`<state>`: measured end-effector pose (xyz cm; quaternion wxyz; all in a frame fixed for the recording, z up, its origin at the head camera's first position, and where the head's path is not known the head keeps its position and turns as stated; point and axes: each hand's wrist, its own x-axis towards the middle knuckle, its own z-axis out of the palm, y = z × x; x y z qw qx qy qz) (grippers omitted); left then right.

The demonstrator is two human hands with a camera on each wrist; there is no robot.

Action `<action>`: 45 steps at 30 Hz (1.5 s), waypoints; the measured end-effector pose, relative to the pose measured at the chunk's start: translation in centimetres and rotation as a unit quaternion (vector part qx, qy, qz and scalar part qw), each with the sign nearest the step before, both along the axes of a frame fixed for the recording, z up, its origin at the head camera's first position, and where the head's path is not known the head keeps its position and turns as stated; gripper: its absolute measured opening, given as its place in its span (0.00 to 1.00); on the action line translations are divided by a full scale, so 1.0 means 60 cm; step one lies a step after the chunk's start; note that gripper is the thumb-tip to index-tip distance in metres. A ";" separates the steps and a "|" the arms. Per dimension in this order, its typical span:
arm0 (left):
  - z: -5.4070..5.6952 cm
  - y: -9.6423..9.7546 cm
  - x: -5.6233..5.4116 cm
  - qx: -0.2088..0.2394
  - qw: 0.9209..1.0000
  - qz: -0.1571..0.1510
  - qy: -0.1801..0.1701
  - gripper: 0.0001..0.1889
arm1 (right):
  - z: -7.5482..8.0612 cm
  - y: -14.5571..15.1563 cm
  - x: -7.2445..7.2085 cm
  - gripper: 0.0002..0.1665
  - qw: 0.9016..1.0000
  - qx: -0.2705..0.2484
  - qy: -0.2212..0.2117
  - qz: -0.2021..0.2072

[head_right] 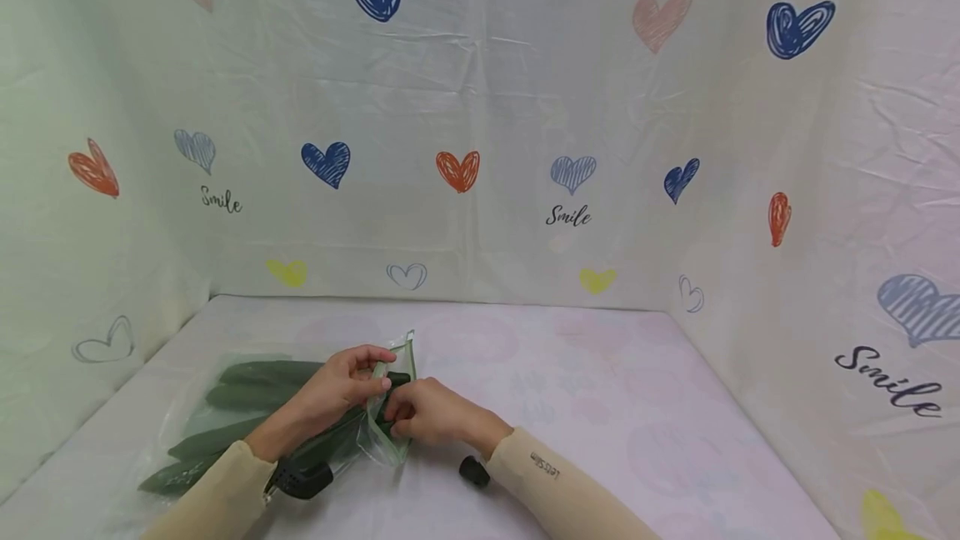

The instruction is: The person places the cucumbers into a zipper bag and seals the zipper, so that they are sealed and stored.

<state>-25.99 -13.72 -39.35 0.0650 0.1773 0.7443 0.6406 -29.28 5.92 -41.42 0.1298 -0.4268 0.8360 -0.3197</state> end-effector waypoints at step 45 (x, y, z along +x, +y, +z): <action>-0.003 0.023 0.008 -0.064 0.997 0.027 0.020 0.22 | 0.021 0.081 -0.056 0.04 0.996 -0.013 -0.015 -0.087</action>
